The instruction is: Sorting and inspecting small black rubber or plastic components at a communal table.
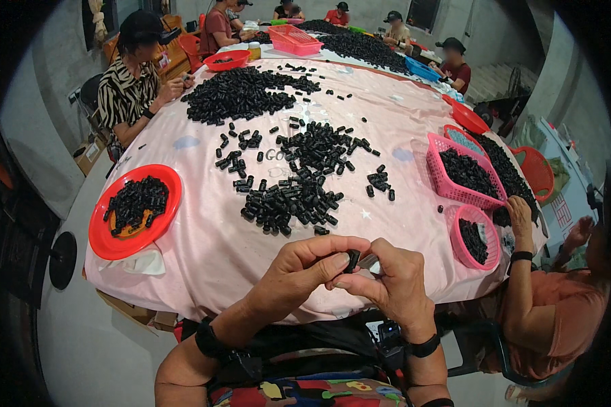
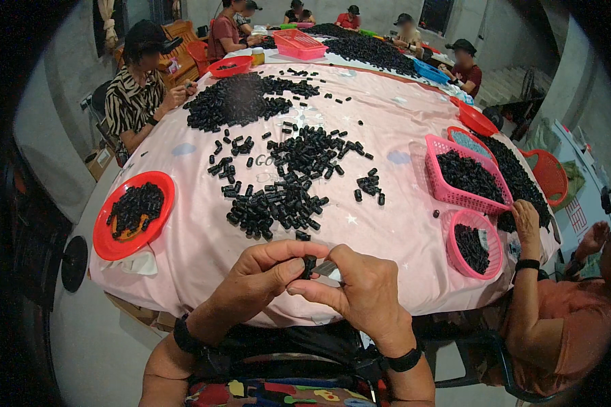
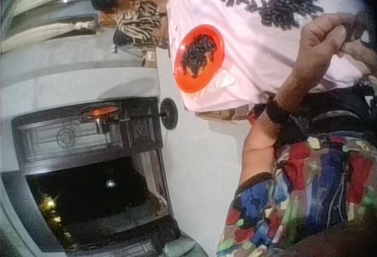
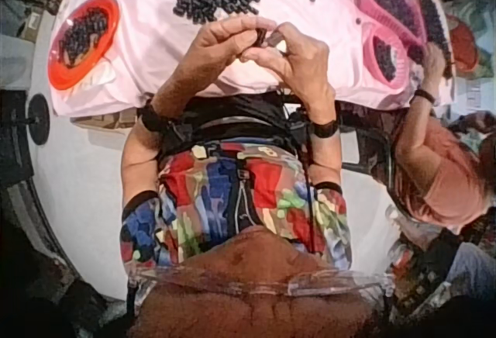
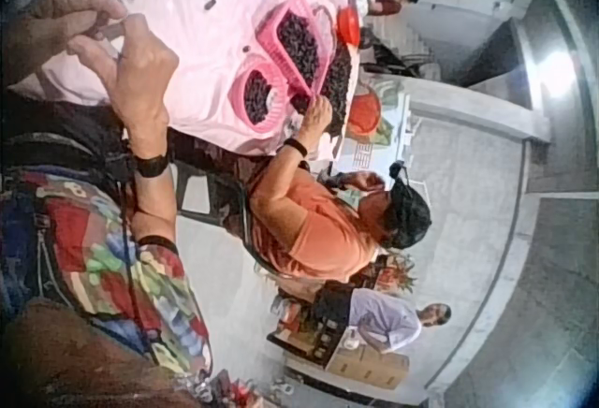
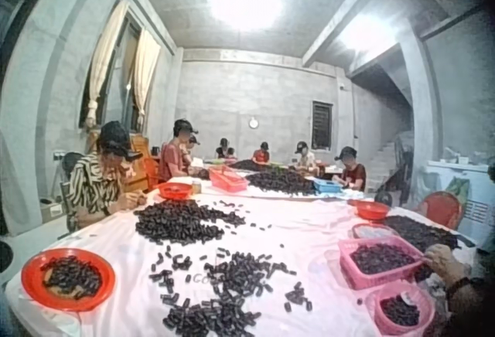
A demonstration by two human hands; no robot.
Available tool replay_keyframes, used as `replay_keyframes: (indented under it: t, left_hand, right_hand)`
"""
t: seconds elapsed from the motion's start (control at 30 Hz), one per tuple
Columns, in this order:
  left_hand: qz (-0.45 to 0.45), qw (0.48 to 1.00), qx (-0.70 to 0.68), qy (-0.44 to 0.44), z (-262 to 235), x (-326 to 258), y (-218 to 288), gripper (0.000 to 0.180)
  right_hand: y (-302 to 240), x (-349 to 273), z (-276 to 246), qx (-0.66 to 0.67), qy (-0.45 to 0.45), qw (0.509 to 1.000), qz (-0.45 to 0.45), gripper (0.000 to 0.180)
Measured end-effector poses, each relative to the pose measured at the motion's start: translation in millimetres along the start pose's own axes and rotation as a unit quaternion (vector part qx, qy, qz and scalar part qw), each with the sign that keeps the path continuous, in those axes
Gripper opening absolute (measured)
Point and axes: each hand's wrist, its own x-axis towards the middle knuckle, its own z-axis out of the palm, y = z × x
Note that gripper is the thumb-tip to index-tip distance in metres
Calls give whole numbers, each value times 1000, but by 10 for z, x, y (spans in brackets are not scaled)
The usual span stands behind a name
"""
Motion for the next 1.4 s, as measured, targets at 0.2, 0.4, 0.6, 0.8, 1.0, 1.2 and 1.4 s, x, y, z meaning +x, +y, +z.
replay_keyframes:
  t: [0.2,0.4,0.6,0.8,1.0,1.2,1.4]
  left_hand:
    - [-9,1000,13,12,9,0,4,31]
    - [-12,1000,10,9,-3,-5,-10,30]
    - [-11,1000,-17,11,-3,-3,-47,31]
    - [-6,1000,-20,9,-13,1,-66,32]
    - [-7,1000,-18,22,-12,1,-77,31]
    - [-5,1000,-9,27,-21,1,-106,29]
    - [-1,999,-17,34,6,-10,-48,29]
  right_hand:
    - [-3,8,-5,-68,9,997,-21,49]
    - [-4,14,-3,-89,1,996,-27,49]
    - [-11,18,7,-88,2,996,-26,50]
    - [8,13,12,-97,6,995,-27,50]
    - [5,23,9,-124,12,992,-34,50]
    - [-6,28,8,-145,-9,989,-31,50]
    - [43,10,60,-108,30,991,-71,52]
